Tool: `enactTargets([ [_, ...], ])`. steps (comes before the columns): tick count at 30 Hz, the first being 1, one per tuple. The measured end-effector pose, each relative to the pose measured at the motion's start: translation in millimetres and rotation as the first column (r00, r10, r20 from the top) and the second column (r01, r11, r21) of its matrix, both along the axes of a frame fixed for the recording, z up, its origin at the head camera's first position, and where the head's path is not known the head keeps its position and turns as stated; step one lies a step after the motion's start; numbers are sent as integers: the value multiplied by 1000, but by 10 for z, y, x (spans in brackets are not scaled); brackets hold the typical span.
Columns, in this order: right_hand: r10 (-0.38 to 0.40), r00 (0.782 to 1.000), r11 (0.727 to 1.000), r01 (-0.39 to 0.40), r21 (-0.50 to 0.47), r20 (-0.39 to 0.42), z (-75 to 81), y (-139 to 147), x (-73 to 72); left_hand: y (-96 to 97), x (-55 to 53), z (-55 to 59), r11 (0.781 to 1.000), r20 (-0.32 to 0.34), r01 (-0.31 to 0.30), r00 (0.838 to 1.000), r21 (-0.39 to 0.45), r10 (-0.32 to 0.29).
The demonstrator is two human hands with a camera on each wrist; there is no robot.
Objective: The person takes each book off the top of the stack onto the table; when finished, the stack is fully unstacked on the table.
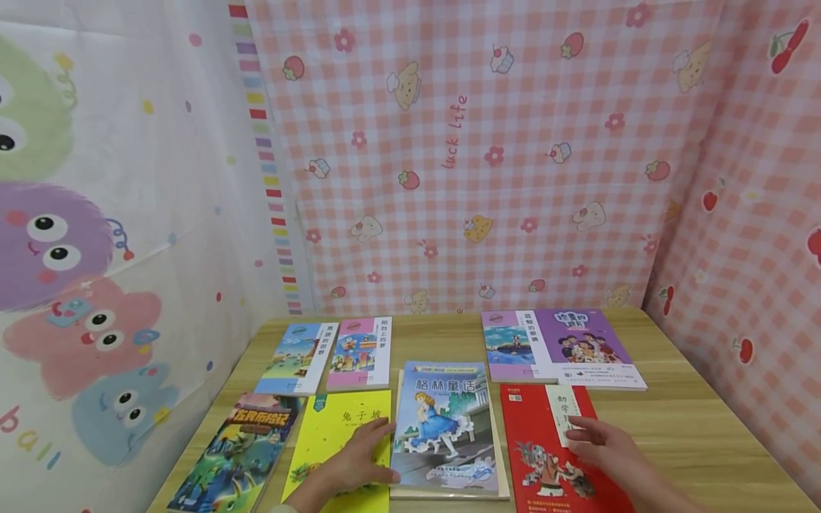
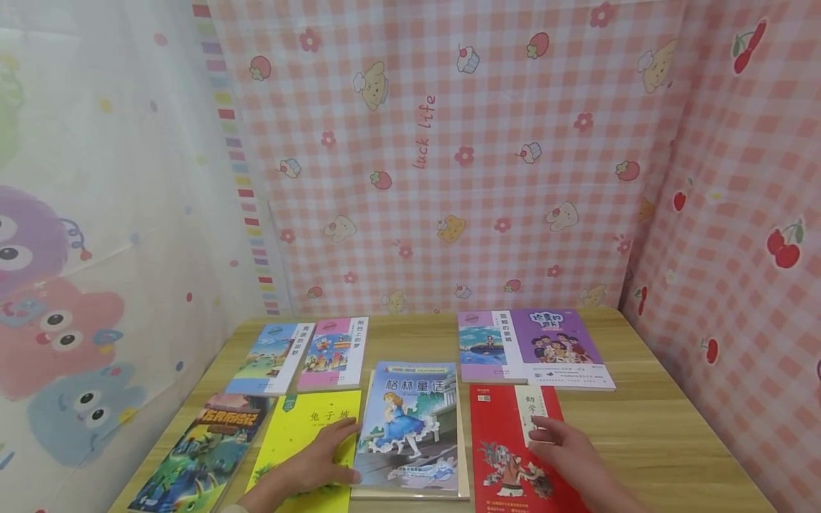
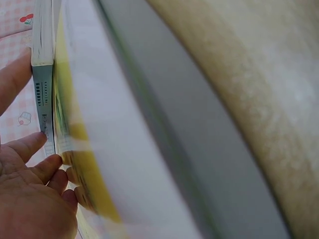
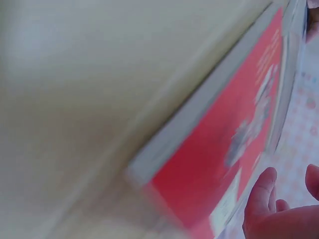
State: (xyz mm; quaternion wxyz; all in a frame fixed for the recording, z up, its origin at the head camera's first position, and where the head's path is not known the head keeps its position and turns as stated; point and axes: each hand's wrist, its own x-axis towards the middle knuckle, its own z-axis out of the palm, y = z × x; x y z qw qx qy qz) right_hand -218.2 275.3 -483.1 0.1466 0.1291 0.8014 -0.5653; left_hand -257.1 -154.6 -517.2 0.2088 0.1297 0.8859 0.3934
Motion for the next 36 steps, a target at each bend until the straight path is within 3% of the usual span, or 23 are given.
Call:
enactTargets([
  [6,5,998,998,-9,-67,-63,6,-417,-117,16,30,54,1000,-7,19,1000,-20,-19],
  [15,33,999,994,-36,-100,-31,-84,-884,-248,-17,35,70,999,-2,50,999,10,-50],
  [24,45,998,992,-40,-116,37,-152,-999,-313,-87,-100,-172,997,-6,45,999,61,-45],
  [29,61,997,981,-50,-186,54,-111,-994,-300,-120,-164,-292,995,4,46,999,94,-47],
  [32,66,996,972,-49,-230,64,-94,-981,-289,-129,-159,-287,993,5,52,999,102,-52],
  [36,53,995,967,-31,-254,80,-96,-980,-294,-117,-89,-174,994,-2,69,998,84,-69],
])
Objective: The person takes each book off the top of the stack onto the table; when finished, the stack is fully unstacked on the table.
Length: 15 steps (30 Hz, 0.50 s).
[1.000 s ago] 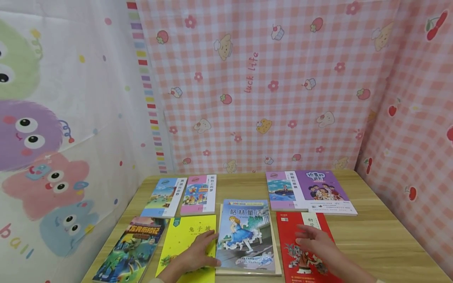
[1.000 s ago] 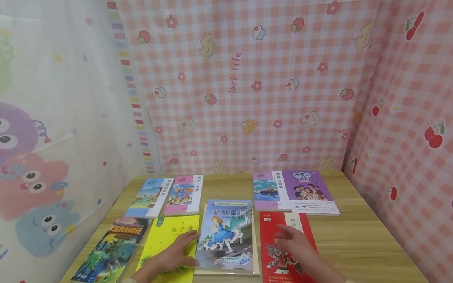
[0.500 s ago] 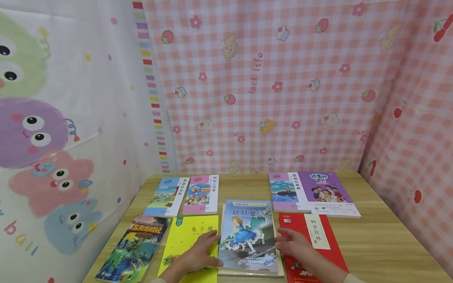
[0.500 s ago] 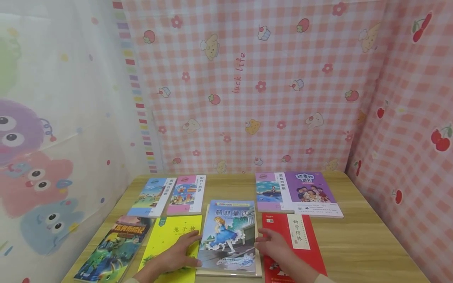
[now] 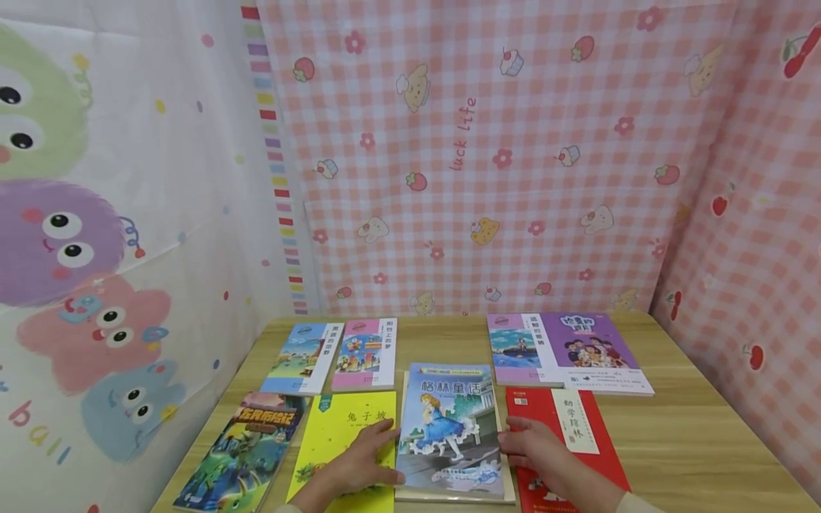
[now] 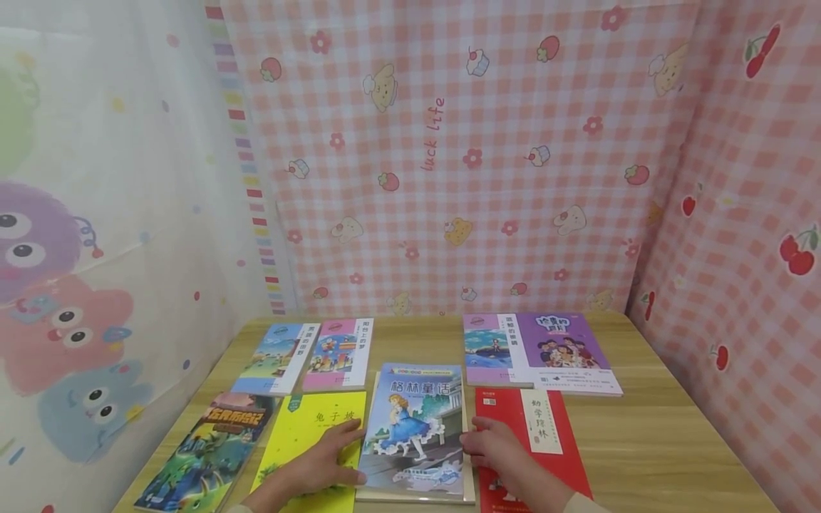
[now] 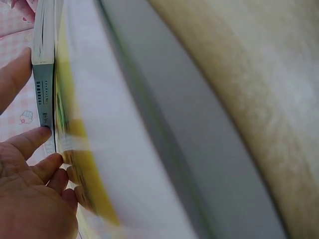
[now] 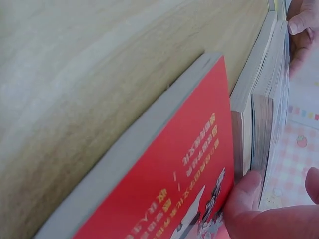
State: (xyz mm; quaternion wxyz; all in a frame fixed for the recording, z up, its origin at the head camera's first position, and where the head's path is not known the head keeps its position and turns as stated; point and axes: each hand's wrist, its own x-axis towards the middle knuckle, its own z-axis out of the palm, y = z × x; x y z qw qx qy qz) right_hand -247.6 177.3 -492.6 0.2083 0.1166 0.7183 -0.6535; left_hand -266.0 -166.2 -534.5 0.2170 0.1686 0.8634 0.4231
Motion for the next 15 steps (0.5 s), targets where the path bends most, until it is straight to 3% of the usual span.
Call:
enactTargets([
  [5,-14,1000,1000,14,-6,8,1,-1,-9,11,68,117,1000,-16,20,1000,-24,-20],
  [12,-58,998,998,58,-15,3,9,17,-46,1,74,158,998,-27,59,998,-34,-60],
  [15,-65,998,997,65,-33,-3,2,25,-64,11,80,167,998,-20,48,999,-42,-49],
])
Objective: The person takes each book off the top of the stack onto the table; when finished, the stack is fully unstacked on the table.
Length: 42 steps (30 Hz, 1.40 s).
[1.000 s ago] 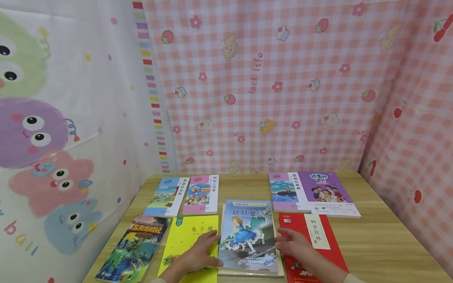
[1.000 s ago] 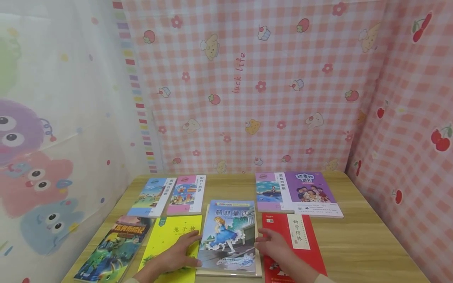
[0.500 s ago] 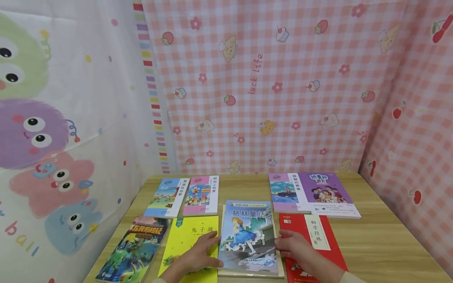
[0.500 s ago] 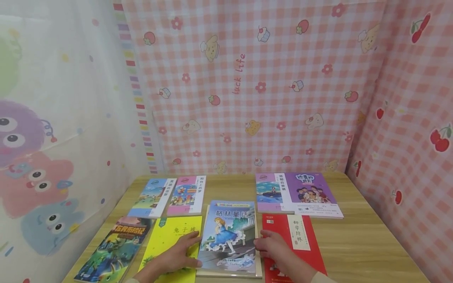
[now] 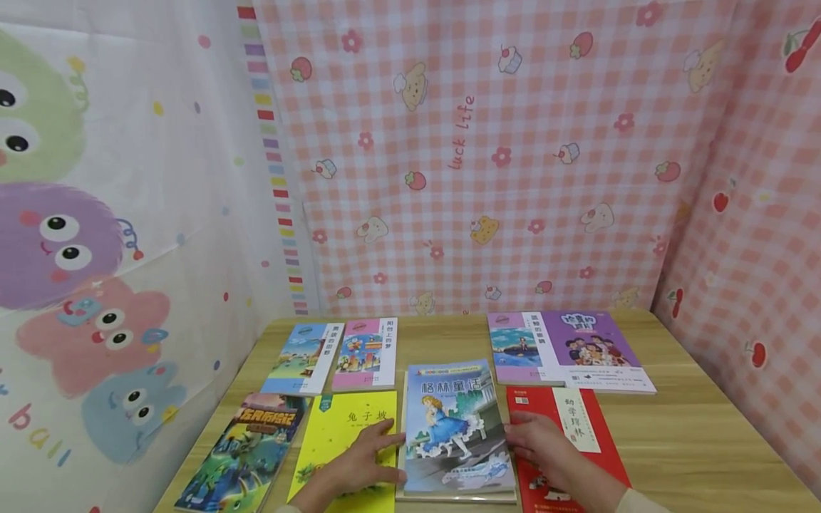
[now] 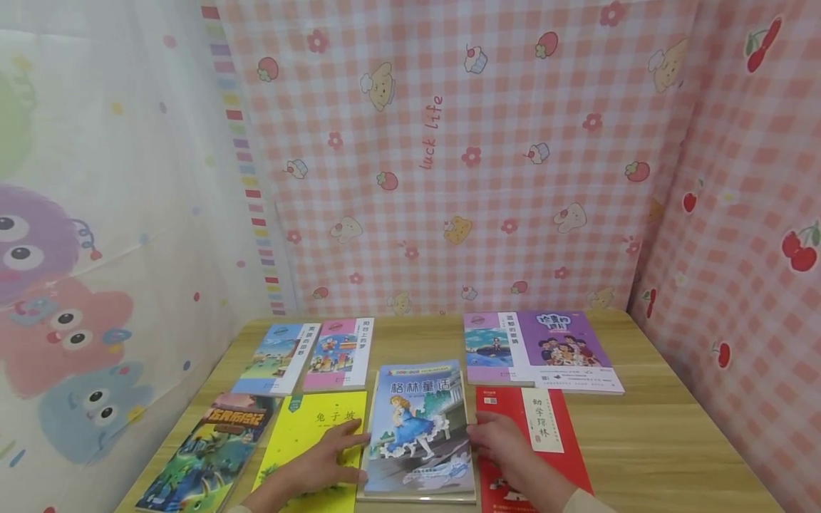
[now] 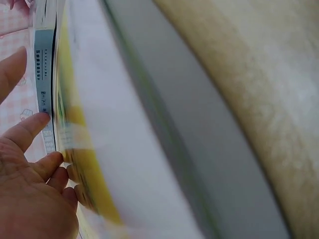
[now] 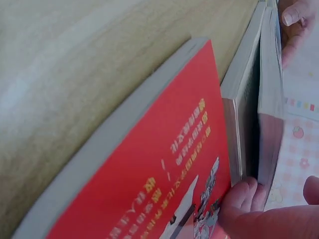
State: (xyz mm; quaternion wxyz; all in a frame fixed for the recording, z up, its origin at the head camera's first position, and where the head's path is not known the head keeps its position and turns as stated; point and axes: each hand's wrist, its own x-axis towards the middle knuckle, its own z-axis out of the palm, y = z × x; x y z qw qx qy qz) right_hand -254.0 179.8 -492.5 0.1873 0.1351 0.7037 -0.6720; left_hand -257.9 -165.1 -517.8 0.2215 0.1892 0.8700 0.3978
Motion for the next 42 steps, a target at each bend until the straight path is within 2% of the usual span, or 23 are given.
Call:
enactTargets([
  [6,9,1000,1000,-9,-5,-24,6,-23,-39,65,52,29,999,-26,-51,998,-17,50],
  [10,46,999,999,-46,20,-27,12,-32,-59,88,51,-5,996,-28,-77,997,-46,75],
  [14,84,996,996,-83,22,-20,-2,-29,-69,80,20,-78,996,-17,-77,997,-53,76],
  [17,84,996,996,-83,33,-14,-12,-19,-60,76,8,-102,996,-30,-61,998,-58,60],
  [19,79,997,996,-78,46,-16,-14,-12,-43,80,14,-91,997,-44,-45,998,-69,42],
  [23,64,997,996,-62,60,-38,-9,18,3,104,54,1,995,-67,-10,998,-100,3],
  [28,65,995,997,-61,56,-74,-6,123,31,156,118,105,991,-64,-32,998,-130,23],
  [35,78,991,997,-80,-15,-110,-18,332,99,177,131,111,984,-64,-79,995,-161,70],
  [42,157,972,980,-175,-96,-175,46,643,138,180,125,105,986,-60,-77,996,-149,69],
])
